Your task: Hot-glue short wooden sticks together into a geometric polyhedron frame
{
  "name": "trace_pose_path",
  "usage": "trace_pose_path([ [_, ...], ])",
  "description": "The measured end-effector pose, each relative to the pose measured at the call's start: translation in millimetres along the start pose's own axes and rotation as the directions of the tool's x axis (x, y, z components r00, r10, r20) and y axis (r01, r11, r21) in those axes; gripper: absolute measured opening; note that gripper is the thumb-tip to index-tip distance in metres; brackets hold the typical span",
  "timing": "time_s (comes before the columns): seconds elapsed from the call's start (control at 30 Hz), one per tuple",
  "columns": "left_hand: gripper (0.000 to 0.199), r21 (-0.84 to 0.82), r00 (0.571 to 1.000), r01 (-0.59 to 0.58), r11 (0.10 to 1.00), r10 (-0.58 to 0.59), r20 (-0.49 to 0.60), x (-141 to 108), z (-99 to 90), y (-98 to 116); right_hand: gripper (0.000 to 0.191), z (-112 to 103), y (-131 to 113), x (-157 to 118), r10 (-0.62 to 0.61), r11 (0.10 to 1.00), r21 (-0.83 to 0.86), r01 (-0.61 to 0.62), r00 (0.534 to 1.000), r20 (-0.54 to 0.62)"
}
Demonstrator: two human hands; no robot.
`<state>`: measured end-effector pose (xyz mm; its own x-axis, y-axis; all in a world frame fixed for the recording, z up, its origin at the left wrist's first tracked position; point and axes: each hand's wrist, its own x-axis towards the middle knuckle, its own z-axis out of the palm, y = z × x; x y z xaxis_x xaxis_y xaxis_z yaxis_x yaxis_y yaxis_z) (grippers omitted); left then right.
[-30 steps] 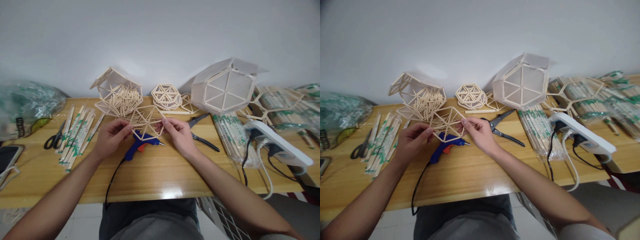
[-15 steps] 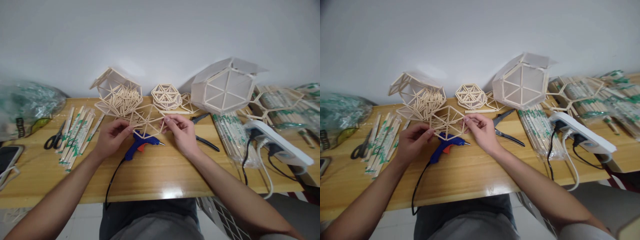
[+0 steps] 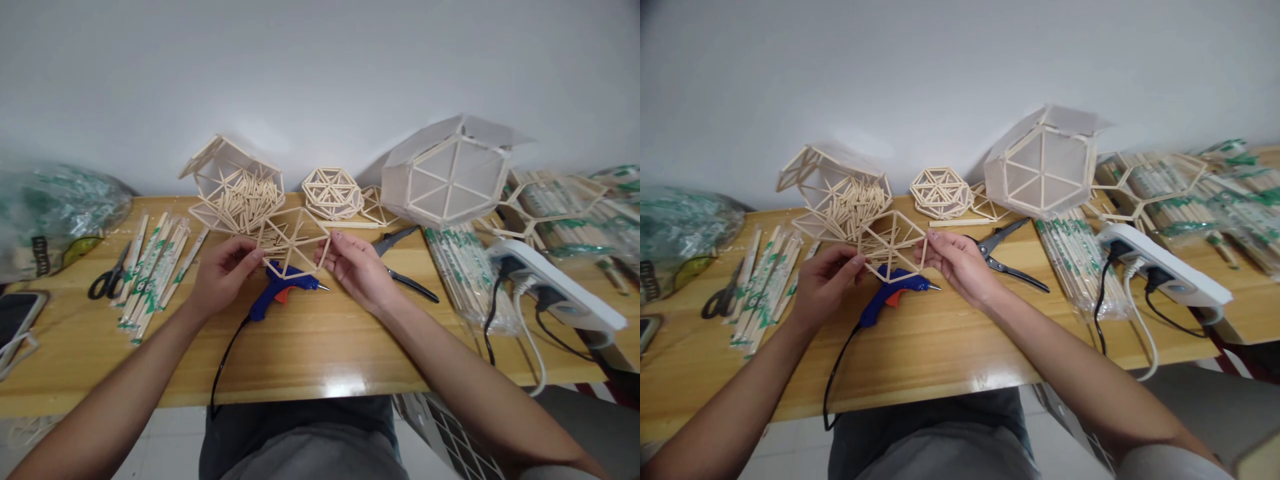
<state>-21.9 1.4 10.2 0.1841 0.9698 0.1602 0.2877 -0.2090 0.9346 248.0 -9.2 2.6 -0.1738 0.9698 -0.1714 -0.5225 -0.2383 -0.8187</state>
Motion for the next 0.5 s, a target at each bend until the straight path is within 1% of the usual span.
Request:
trace_pose_path([
  [0.17, 0.023, 0.022, 1.000, 0.002, 1.000, -0.002, -0.004, -0.9, 0.5, 0.3, 0.034, -1.4, 0.6, 0.6, 0.053, 0.995, 0.086, -0.054, 0.998, 0.020],
  [0.37, 0.023, 0.019, 0.999, 0.009, 1.000, -0.010, 0.040, 0.4, -0.9, -0.3, 0.035, -2.0, -0.3, 1.4, 0.068, 0.992, 0.100, -0.071, 0.997, 0.028],
  [0.5, 0.022, 0.008, 0.999, 0.005, 1.000, -0.005, 0.043, 0.8, -0.8, -0.4, 0.036, -1.6, -1.6, 0.5, 0.108, 0.985, 0.126, -0.116, 0.992, 0.067],
])
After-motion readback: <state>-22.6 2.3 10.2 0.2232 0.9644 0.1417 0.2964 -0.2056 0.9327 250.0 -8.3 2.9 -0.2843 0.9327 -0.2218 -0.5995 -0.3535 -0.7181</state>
